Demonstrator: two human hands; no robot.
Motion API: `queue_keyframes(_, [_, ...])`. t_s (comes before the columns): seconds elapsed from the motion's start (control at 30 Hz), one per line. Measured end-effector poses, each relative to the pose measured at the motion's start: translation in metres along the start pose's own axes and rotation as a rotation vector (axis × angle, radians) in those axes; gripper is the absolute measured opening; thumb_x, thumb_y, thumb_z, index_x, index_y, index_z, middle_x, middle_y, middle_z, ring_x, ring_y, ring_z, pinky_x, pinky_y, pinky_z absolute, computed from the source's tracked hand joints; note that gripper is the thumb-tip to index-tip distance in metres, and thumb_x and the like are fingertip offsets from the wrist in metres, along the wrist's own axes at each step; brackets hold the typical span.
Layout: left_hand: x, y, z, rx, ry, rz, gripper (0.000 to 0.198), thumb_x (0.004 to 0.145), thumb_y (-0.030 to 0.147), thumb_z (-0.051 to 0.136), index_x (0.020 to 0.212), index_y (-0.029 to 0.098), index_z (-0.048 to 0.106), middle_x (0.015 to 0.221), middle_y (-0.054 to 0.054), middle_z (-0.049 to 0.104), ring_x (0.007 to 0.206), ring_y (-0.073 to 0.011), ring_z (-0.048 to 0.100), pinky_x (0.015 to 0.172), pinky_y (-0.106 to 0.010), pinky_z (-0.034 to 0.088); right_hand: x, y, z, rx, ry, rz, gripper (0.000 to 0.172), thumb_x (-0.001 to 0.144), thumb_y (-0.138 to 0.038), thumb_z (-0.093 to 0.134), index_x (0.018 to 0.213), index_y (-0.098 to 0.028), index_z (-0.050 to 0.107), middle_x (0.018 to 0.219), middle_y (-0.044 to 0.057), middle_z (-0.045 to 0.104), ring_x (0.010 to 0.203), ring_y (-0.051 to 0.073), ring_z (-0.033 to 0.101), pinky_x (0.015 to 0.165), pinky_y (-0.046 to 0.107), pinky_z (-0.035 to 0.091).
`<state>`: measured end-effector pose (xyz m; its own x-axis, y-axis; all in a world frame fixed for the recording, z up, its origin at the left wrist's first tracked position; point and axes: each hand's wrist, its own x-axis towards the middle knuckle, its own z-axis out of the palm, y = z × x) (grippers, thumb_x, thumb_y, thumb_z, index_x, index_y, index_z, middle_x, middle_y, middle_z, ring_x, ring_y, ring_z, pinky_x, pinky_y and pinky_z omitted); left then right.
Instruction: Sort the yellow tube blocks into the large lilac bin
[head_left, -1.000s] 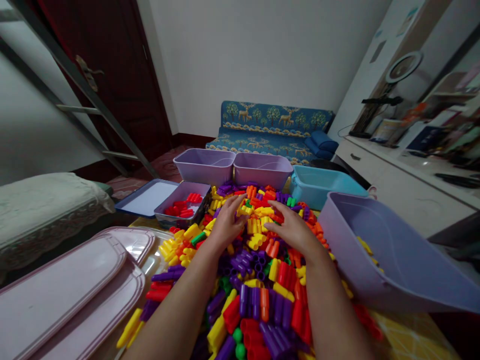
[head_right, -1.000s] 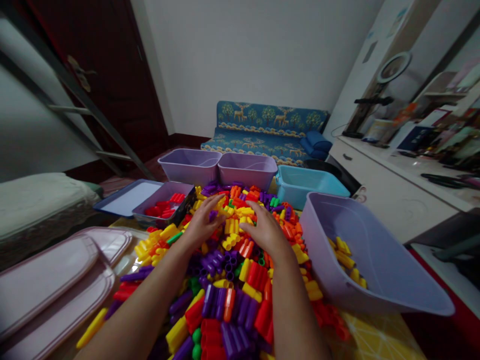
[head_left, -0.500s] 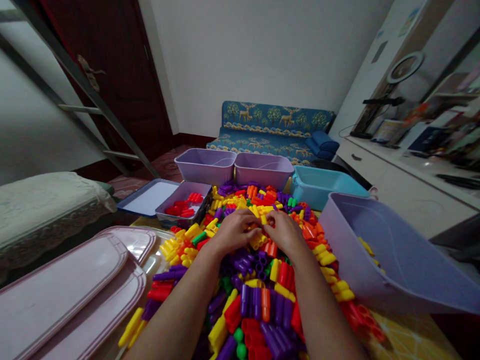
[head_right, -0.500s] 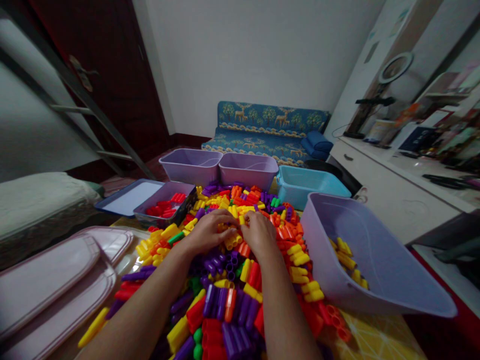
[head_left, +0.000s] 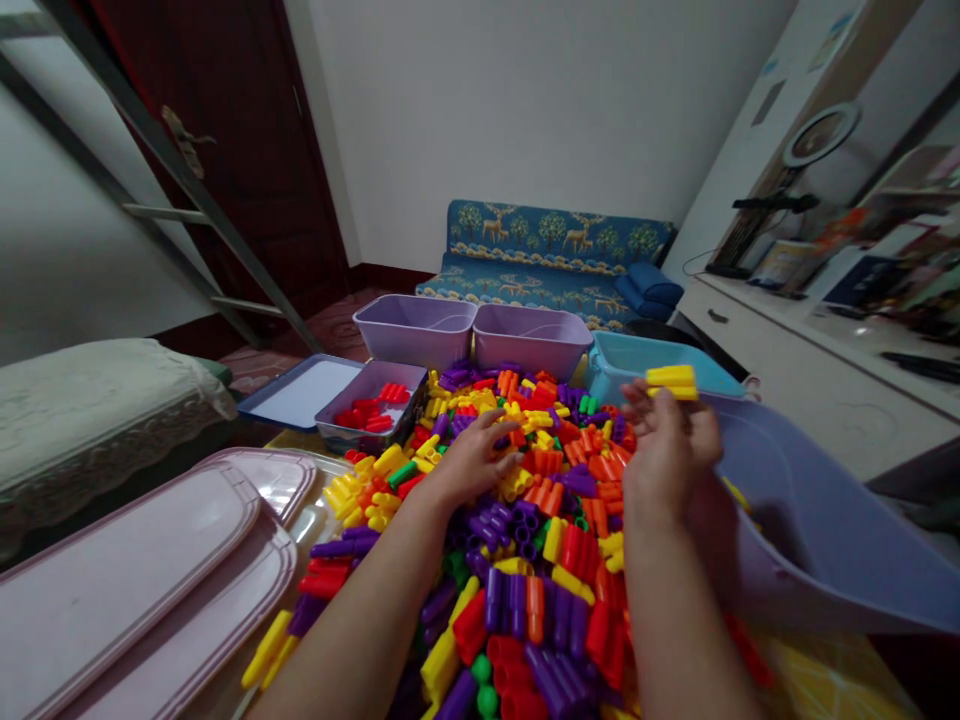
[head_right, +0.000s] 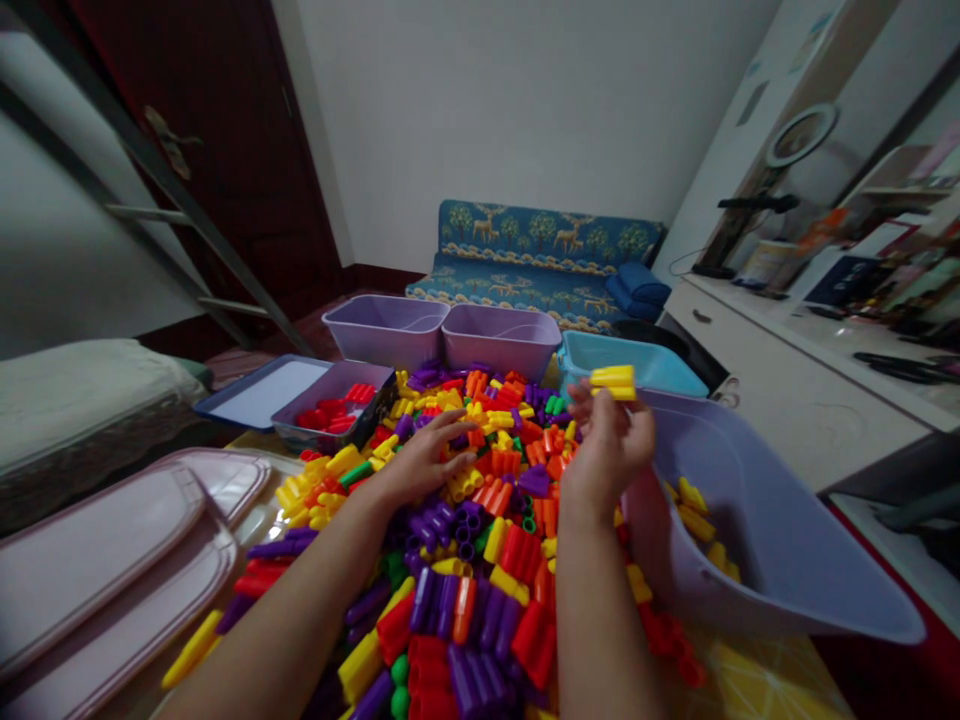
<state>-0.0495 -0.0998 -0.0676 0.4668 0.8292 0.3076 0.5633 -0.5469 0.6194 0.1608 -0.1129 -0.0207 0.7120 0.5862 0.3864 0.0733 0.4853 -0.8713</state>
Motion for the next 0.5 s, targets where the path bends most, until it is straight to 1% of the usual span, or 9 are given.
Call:
queue_keyframes(0.07, [0.000,0.000,0.001,0.001,-0.001,0.001,0.043,0.086,0.034,0.056,0.126,0.020,0.059,0.142,-0.015,0.045,0.129,-0.0278,0.047,0.107,-0.042,0.039,0.006,-0.007,-0.007,0.111,0.095,0.015,0.031,0.085,-0.041,0.043,0.107,-0.020,0.051,0.118,0.011,0.062,0.104,0.020,0.065,0.078,0.032,0.054])
queue_keyframes(0.13, [0.000,-0.001,0.001,0.002,-0.001,0.000,0.042,0.086,0.033,0.056,0.125,0.020,0.060,0.141,-0.014,0.046,0.128,-0.0278,0.048,0.107,-0.042,0.040,0.009,-0.012,-0.014,0.150,0.126,0.034,0.031,0.088,-0.039,0.034,0.107,-0.021,0.051,0.130,0.012,0.055,0.120,0.021,0.057,0.084,0.034,0.054])
queue_keyframes(0.2, [0.000,-0.001,0.002,0.002,-0.003,-0.003,0.041,0.086,0.033,0.056,0.125,0.019,0.060,0.140,-0.014,0.048,0.126,-0.0277,0.050,0.106,-0.042,0.040,0.011,-0.014,-0.017,0.209,0.147,0.079,0.031,0.090,-0.036,0.028,0.105,-0.022,0.051,0.137,0.011,0.050,0.125,0.018,0.052,0.087,0.033,0.053])
queue_keyframes(0.23, [0.000,-0.002,0.002,0.002,-0.002,-0.005,0.041,0.086,0.034,0.056,0.124,0.019,0.061,0.139,-0.014,0.049,0.126,-0.0277,0.050,0.106,-0.041,0.041,0.012,-0.016,-0.018,0.271,0.172,0.114,0.030,0.091,-0.034,0.026,0.103,-0.022,0.051,0.138,0.010,0.049,0.124,0.017,0.053,0.086,0.031,0.053])
queue_keyframes(0.3, [0.000,-0.003,0.003,0.005,-0.001,-0.005,0.041,0.086,0.034,0.056,0.124,0.019,0.061,0.138,-0.014,0.050,0.124,-0.0275,0.051,0.105,-0.041,0.042,0.012,-0.019,-0.017,0.426,0.242,0.190,0.024,0.092,-0.031,0.028,0.096,-0.022,0.050,0.135,0.007,0.052,0.115,0.012,0.059,0.082,0.025,0.053])
queue_keyframes(0.37, [0.001,-0.004,0.004,0.004,0.005,0.001,0.041,0.086,0.035,0.055,0.124,0.019,0.061,0.136,-0.014,0.052,0.123,-0.0267,0.053,0.105,-0.040,0.042,0.011,-0.022,-0.014,0.540,0.293,0.251,0.017,0.091,-0.029,0.033,0.089,-0.022,0.049,0.124,0.004,0.059,0.101,0.009,0.065,0.073,0.020,0.052])
queue_keyframes(0.43, [0.001,-0.005,0.004,0.001,0.011,0.005,0.042,0.086,0.035,0.055,0.124,0.018,0.061,0.134,-0.014,0.053,0.121,-0.0259,0.053,0.104,-0.039,0.043,0.011,-0.023,-0.011,0.549,0.291,0.320,0.008,0.087,-0.025,0.042,0.086,-0.022,0.049,0.107,0.000,0.065,0.083,0.006,0.067,0.063,0.016,0.050])
queue_keyframes(0.47, [0.001,-0.005,0.005,-0.001,0.013,0.005,0.042,0.086,0.035,0.055,0.124,0.018,0.061,0.133,-0.014,0.053,0.121,-0.0256,0.054,0.104,-0.038,0.043,0.010,-0.022,-0.009,0.521,0.267,0.360,0.006,0.083,-0.024,0.046,0.086,-0.022,0.051,0.097,-0.001,0.066,0.075,0.006,0.066,0.059,0.015,0.048])
queue_keyframes(0.5, [0.001,-0.005,0.005,-0.002,0.014,0.003,0.042,0.086,0.035,0.055,0.124,0.018,0.061,0.133,-0.014,0.054,0.120,-0.0255,0.054,0.104,-0.038,0.043,0.010,-0.021,-0.008,0.480,0.228,0.400,0.007,0.080,-0.024,0.051,0.085,-0.021,0.053,0.088,-0.003,0.066,0.067,0.005,0.064,0.055,0.015,0.046])
